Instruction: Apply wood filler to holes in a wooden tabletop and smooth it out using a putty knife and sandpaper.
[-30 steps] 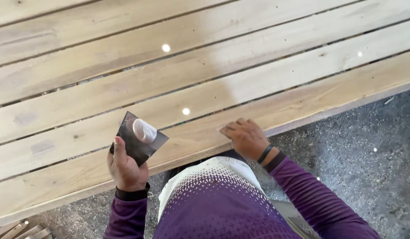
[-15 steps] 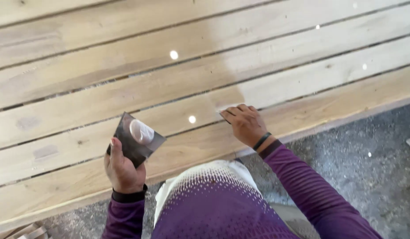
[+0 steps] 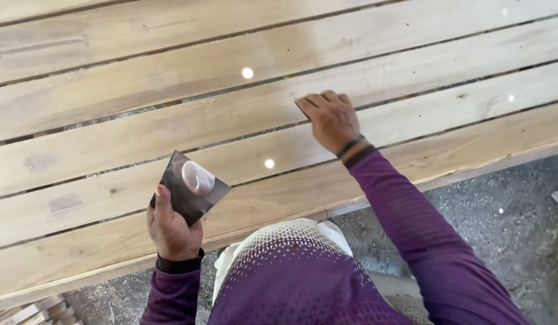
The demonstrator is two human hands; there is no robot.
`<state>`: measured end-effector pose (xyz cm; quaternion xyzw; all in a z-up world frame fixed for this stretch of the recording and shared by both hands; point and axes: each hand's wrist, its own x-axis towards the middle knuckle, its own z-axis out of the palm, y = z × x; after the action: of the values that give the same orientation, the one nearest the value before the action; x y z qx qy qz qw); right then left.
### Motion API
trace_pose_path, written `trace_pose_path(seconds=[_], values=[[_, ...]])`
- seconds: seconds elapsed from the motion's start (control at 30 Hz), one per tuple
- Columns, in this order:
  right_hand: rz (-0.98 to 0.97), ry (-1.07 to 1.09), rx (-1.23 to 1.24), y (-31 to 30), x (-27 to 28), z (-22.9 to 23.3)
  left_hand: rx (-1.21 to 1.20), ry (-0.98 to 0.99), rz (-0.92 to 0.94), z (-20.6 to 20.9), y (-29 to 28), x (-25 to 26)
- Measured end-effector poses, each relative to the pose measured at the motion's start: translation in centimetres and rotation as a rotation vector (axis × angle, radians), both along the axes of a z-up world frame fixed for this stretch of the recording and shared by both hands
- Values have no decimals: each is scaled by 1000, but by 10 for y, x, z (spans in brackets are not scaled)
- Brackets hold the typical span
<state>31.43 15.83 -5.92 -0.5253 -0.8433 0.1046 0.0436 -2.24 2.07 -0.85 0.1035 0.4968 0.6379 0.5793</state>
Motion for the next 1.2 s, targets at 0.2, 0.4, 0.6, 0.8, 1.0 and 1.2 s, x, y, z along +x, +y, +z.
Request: trace_pose_path(seconds=[0.2, 0.4, 0.6, 0.8, 1.0, 1.2], values=[[63, -14, 172, 3, -6, -12, 8, 38, 12, 0, 2, -5], [72, 1, 45, 62, 2, -12, -67, 32, 41, -4, 9, -7], [-15, 43, 177, 106, -17, -39, -106, 6, 43, -14, 9, -10], [1, -130, 77, 109, -21, -26, -132, 57, 64, -25, -2, -24], [-35, -71, -81, 191, -8, -26, -108, 655, -85, -45, -12, -31], [-46, -79, 196, 226, -32, -57, -208, 78, 114, -41, 10, -28]])
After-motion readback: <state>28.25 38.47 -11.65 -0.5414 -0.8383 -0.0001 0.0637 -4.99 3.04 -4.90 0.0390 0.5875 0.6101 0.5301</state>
